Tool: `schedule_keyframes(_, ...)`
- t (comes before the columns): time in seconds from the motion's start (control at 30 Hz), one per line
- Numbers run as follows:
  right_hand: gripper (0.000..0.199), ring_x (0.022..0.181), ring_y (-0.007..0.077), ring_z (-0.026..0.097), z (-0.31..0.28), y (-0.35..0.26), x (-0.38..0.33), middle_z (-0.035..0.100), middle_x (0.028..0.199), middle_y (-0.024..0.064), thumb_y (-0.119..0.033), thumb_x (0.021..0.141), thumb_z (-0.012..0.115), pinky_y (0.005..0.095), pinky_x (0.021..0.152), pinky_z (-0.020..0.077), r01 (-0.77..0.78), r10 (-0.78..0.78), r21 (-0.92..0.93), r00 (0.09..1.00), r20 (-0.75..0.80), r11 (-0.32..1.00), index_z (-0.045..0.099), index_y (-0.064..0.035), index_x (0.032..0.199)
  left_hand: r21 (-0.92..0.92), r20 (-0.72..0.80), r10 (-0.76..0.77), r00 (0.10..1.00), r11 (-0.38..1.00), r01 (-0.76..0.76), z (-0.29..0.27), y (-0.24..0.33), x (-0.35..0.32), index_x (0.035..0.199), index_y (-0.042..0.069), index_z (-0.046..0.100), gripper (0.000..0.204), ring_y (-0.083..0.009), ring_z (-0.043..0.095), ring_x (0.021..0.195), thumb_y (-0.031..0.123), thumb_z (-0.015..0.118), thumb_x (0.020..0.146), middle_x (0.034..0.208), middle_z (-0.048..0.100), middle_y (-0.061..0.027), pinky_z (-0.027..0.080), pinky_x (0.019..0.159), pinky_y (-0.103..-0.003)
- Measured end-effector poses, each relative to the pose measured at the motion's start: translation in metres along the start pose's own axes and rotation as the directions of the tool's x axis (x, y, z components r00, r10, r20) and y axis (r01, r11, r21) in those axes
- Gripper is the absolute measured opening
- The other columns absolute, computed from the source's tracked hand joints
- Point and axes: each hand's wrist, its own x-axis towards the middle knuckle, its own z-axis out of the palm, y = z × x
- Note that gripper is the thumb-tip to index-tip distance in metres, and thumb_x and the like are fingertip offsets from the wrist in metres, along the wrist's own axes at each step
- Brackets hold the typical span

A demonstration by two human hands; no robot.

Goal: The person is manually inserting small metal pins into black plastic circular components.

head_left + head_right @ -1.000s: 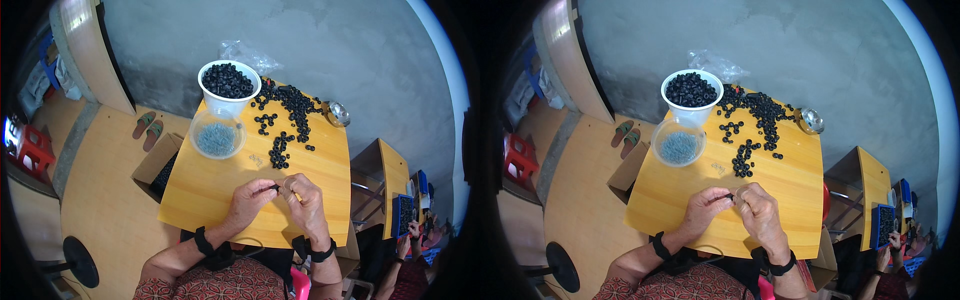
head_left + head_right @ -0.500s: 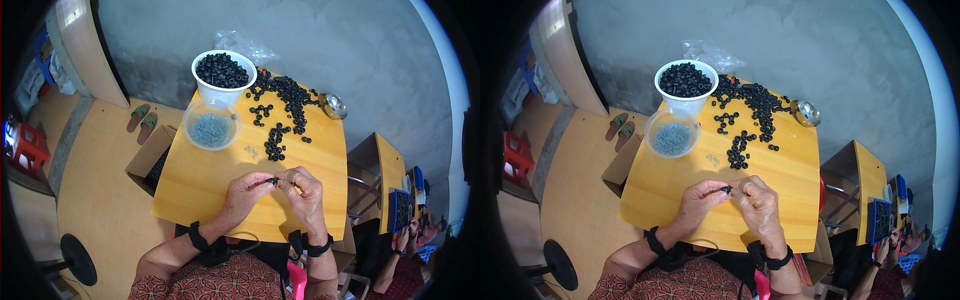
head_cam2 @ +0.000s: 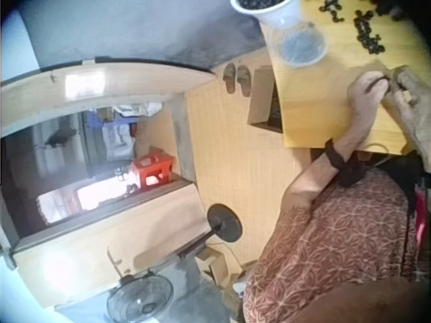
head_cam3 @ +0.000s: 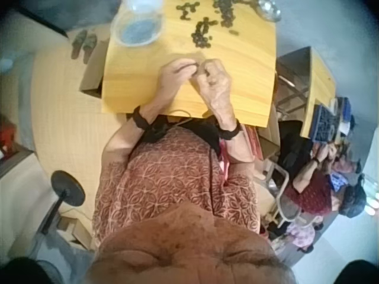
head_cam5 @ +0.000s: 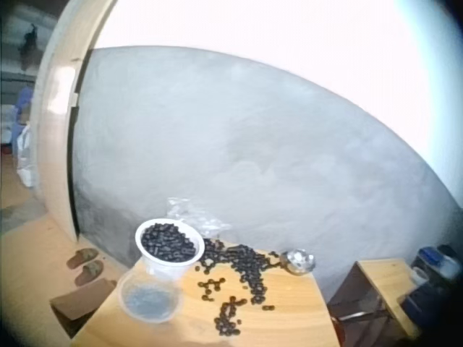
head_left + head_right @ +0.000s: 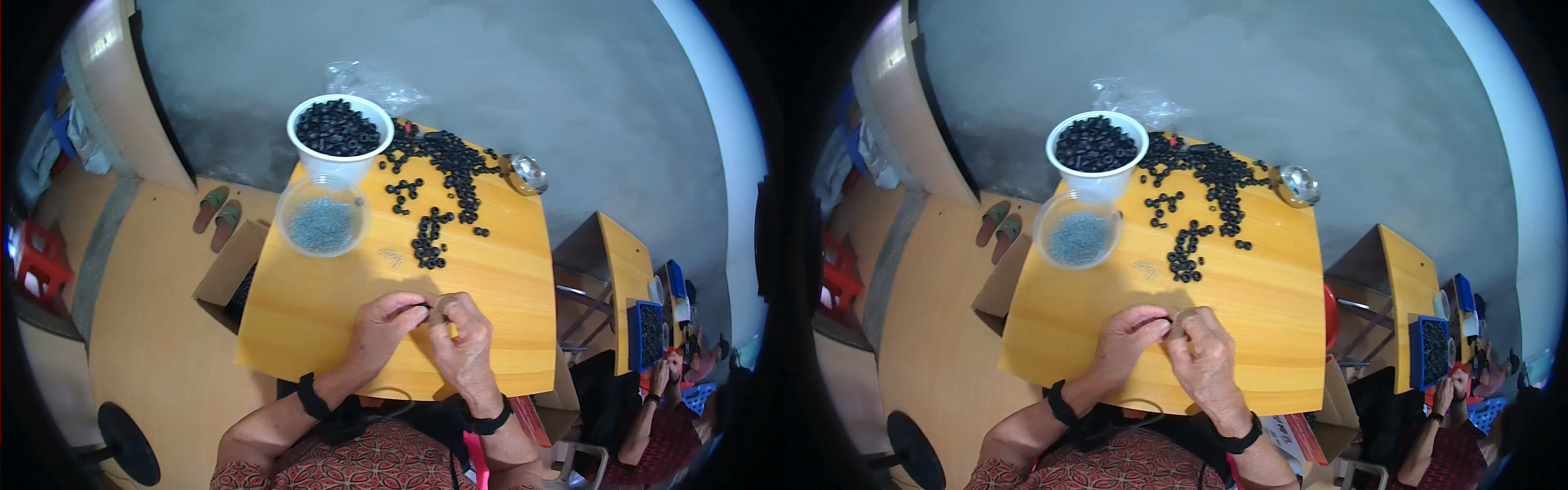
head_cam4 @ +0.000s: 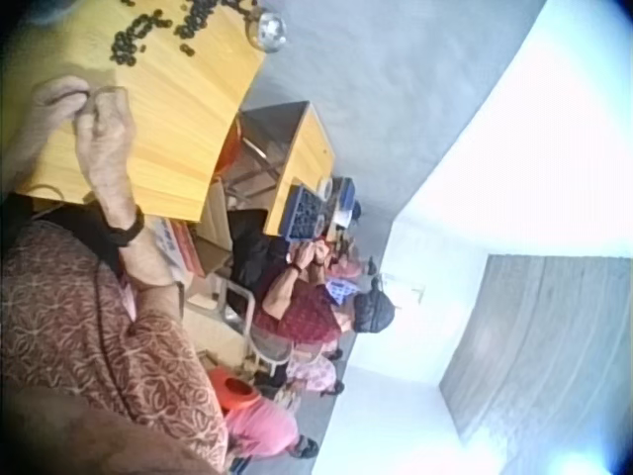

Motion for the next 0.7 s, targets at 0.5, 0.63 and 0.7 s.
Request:
schedule_keyframes(0.5, 0.026, 0.080, 0.0316, 0.061, -0.011, 0.016, 0.012, 0.058, 0.086, 0.0119, -0.009, 0.074, 0.075, 0.0391, 0.070, 0.0514, 0.207, -0.191, -0.146, 0.975, 0.115, 0.967, 0.060, -0.0026, 0.094, -0.214, 0.015, -0.096, 0.995, 0.972, 0.097, 0.004, 0.010, 0.006, 0.101, -0.002, 0.066, 0.014, -0.0118, 0.063, 0.084, 0.008, 0.062, 0.092, 0.093, 0.068, -0.0063, 0.050, 0.078, -0.025)
schedule_keyframes(0.63, 0.025, 0.078, 0.0313, 0.060, -0.008, 0.021, 0.017, 0.057, 0.084, 0.0114, -0.010, 0.073, 0.076, 0.0388, 0.068, 0.0510, 0.289, -0.268, -0.158, 0.953, 0.141, 0.944, 0.057, -0.0040, 0.088, -0.190, 0.004, -0.080, 0.997, 0.979, 0.079, 0.000, 0.014, 0.005, 0.101, -0.002, 0.066, 0.014, -0.0114, 0.062, 0.085, 0.008, 0.062, 0.092, 0.093, 0.068, -0.0063, 0.049, 0.078, -0.025)
schedule_keyframes(0.7, 0.023, 0.077, 0.0294, 0.060, -0.012, 0.022, 0.017, 0.057, 0.083, 0.0107, -0.012, 0.073, 0.075, 0.0378, 0.067, 0.0510, 0.334, -0.303, -0.219, 0.939, 0.165, 0.917, 0.057, -0.0049, 0.087, -0.119, 0.005, -0.145, 0.989, 0.982, 0.145, 0.003, 0.021, 0.003, 0.102, -0.001, 0.067, 0.016, -0.0108, 0.061, 0.088, 0.011, 0.062, 0.092, 0.094, 0.067, -0.0057, 0.049, 0.078, -0.024)
